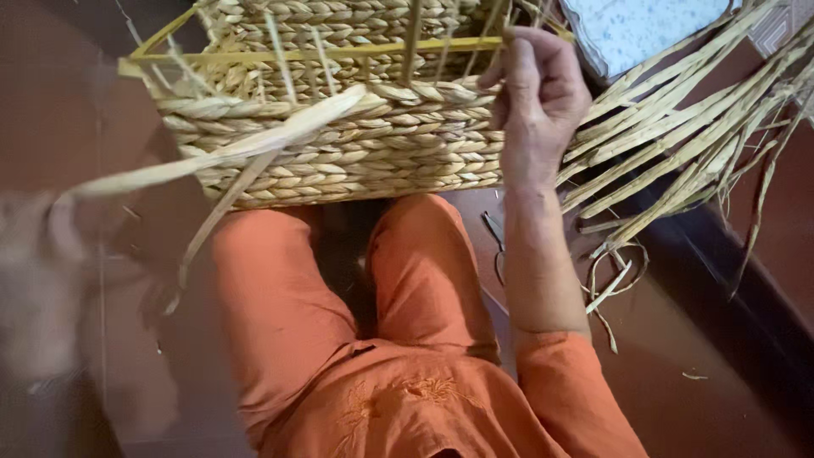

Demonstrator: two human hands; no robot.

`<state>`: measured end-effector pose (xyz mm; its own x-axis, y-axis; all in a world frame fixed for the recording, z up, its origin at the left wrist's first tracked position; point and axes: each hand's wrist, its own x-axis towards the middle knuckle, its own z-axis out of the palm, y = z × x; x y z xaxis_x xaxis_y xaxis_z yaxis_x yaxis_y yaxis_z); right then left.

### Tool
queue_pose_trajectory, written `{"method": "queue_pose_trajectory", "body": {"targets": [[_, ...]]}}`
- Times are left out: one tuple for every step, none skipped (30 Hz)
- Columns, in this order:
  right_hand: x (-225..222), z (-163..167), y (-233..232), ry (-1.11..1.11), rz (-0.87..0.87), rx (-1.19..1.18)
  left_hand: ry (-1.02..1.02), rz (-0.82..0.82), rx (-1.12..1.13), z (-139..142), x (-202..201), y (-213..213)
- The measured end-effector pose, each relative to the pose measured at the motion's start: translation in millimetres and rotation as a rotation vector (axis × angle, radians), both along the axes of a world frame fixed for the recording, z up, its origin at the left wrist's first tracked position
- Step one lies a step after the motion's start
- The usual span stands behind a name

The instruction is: The person sits on the floor with a woven basket on their lap and weaves a rim. They split and fold thin wooden strips, tuck them around the basket's edge, and weave long palm-leaf strips over and under the rim, working around the basket and using a small stick to help tighten the weave.

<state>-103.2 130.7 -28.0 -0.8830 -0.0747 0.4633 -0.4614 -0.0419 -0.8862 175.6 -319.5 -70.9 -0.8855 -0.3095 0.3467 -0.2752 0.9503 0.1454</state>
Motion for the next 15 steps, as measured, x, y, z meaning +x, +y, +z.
{"method": "queue_pose_trajectory", "body": {"targets": [[-2.7, -4.0, 7.3, -0.003, 0.013, 0.001, 0.028, -0.062, -0.074, 2.6, -13.7, 7.2], [-4.3, -7.6, 10.4, -0.003, 0.026, 0.001, 0.039, -0.140, -0.158, 5.6, -27.0, 17.7], [-5.3, -10.9, 10.3, 0.000, 0.009, 0.049, 0.054, -0.215, -0.244, 11.0, -42.8, 31.3], [-4.5, -13.0, 8.3, -0.001, -0.005, 0.099, 0.070, -0.261, -0.231, 15.2, -55.9, 51.7], [-3.7, -14.6, 4.9, -0.005, -0.018, 0.150, 0.118, -0.325, -0.179, 20.0, -72.5, 67.6], [-0.5, -15.0, 0.0, -0.012, 0.017, 0.172, 0.168, -0.386, -0.128, 24.6, -85.9, 84.6], [4.5, -16.3, -7.5, -0.017, 0.054, 0.191, 0.165, -0.403, -0.057, 27.4, -97.6, 101.2], [9.2, -16.4, -15.8, -0.022, 0.091, 0.210, 0.162, -0.423, 0.018, 29.6, -107.0, 114.8], [12.5, -15.2, -24.0, 0.076, 0.112, 0.299, 0.170, -0.442, -0.040, 30.6, -113.6, 125.8], [15.6, -13.7, -32.2, 0.175, 0.133, 0.387, 0.178, -0.460, -0.098, 29.7, -119.0, 135.7], [17.6, -11.7, -40.4, 0.274, 0.153, 0.475, 0.185, -0.479, -0.155, 29.5, -124.0, 139.3], [18.3, -9.4, -47.9, 0.330, 0.174, 0.488, 0.163, -0.488, -0.075, 29.1, -129.5, 138.2], [18.0, -7.6, -54.7, 0.386, 0.194, 0.502, 0.142, -0.498, 0.006, 27.1, -135.0, 136.7], [17.4, -6.1, -61.5, 0.443, 0.215, 0.515, 0.122, -0.506, 0.086, 25.2, -139.9, 133.3], [15.6, -5.7, -67.7, 0.468, 0.211, 0.525, 0.132, -0.473, 0.265, 23.6, -142.5, 127.8]]}}
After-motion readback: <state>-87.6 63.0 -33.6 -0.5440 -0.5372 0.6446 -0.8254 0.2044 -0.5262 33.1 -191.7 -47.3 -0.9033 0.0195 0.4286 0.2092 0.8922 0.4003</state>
